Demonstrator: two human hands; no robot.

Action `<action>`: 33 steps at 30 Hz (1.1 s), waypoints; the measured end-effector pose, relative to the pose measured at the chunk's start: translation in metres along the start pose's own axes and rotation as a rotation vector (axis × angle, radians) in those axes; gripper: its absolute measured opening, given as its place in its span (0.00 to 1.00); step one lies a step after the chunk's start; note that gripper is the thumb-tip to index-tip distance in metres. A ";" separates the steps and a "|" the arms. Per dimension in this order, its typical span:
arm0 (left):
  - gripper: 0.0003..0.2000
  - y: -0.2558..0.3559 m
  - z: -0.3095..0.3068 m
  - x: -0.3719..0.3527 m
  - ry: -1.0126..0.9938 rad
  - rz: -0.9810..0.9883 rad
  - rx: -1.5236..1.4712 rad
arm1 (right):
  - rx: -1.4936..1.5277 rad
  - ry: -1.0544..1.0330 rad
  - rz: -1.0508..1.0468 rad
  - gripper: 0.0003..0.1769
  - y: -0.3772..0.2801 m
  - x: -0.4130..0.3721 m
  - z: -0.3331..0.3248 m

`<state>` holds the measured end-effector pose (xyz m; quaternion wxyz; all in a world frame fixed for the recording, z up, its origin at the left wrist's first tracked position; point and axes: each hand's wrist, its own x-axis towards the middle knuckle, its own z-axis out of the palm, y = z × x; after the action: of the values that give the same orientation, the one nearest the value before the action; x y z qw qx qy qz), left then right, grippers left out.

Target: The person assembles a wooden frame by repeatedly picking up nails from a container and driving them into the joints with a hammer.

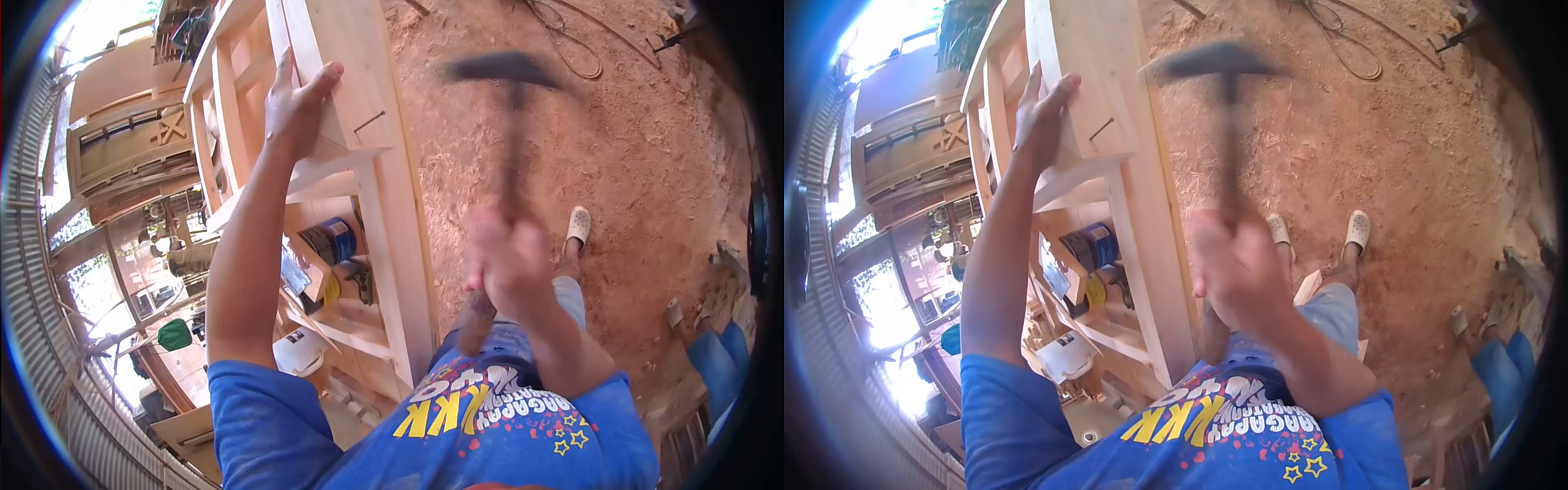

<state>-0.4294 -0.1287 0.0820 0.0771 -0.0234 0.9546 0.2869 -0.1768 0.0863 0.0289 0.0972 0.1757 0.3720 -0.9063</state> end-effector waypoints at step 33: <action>0.51 -0.006 -0.001 0.000 0.011 0.009 0.044 | 0.170 0.061 -0.440 0.08 0.009 0.010 -0.014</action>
<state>-0.4289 -0.1338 0.0796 0.0711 -0.0188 0.9611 0.2661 -0.1798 0.0890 0.0102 -0.1291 0.1252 0.3265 -0.9279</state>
